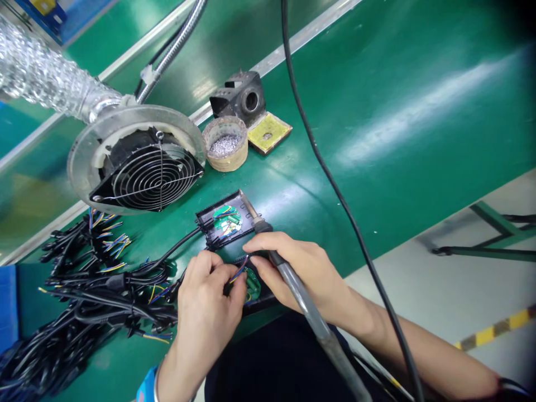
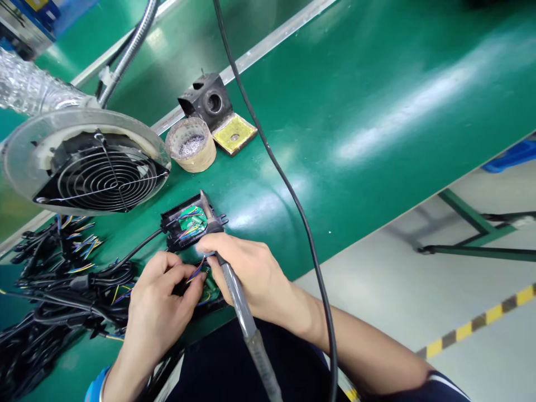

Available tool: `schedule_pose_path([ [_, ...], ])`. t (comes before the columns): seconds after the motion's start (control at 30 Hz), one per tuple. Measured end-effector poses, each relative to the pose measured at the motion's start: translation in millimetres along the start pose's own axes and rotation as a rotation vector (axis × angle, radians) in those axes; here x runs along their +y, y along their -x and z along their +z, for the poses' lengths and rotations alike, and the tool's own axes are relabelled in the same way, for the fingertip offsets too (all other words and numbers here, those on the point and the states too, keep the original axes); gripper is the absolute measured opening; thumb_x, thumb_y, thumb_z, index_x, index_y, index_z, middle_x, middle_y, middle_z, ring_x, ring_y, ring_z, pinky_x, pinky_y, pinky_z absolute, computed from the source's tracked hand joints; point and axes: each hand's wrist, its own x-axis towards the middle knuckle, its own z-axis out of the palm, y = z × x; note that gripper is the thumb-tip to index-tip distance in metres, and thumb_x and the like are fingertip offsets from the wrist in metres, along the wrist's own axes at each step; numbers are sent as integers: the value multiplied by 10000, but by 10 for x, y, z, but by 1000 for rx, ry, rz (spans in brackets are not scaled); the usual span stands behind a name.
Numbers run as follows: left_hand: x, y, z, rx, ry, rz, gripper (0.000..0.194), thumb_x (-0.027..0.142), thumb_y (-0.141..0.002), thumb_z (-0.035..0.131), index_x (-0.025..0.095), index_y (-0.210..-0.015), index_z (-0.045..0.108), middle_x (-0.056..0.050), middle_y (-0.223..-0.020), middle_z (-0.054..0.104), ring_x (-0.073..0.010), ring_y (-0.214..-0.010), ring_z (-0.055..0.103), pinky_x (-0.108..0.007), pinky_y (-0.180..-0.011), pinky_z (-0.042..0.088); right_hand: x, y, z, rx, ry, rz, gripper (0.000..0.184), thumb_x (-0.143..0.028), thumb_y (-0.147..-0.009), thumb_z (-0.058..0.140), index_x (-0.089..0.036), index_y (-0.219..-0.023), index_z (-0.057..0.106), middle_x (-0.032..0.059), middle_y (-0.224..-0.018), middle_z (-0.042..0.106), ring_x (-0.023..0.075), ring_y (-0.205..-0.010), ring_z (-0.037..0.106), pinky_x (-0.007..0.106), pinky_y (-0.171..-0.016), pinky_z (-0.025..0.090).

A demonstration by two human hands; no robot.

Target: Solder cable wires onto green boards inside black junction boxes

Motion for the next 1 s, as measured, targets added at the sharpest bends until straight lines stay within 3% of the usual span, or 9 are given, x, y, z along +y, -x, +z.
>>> schedule_pose_path([
  [0.3, 0, -1, -15, 8, 74, -23, 105, 235, -855, 609, 202, -793, 687, -23, -800, 549, -167, -756, 565, -273, -646, 445, -41, 42, -67, -88, -108, 134, 330, -55, -843, 557, -228, -1115, 486, -43, -836, 635, 72, -704, 642, 164, -719, 534],
  [0.47, 3, -14, -16, -11, 90, -47, 98, 221, -841, 608, 207, -793, 692, -23, -801, 550, -169, -761, 564, -275, -649, 447, -3, 137, -43, -143, 50, -23, 279, -107, -889, 505, -207, -1150, 493, 23, -960, 666, 127, -798, 655, 226, -721, 529],
  [0.67, -12, -34, -53, -56, 201, -53, 102, 218, -852, 605, 213, -830, 705, -18, -810, 535, -158, -768, 554, -272, -673, 457, 25, 200, 52, -63, 168, -146, 207, -189, -941, 490, -183, -1146, 515, 64, -969, 694, 170, -809, 671, 273, -710, 540],
  [0.8, -19, -41, -62, -87, 233, -58, 135, 201, -864, 578, 212, -823, 706, -22, -829, 539, -155, -782, 552, -271, -688, 459, 1, 184, 51, -98, 141, -158, 195, -164, -940, 479, -178, -1124, 544, 39, -885, 693, 156, -759, 669, 262, -664, 534],
  [1.0, -14, -40, -40, -114, 136, -44, 153, 202, -859, 576, 222, -838, 726, -27, -839, 552, -170, -778, 548, -299, -692, 448, -115, 215, -259, 54, 40, -116, 356, -32, -875, 535, -199, -1184, 588, 18, -953, 730, 109, -779, 690, 220, -725, 562],
])
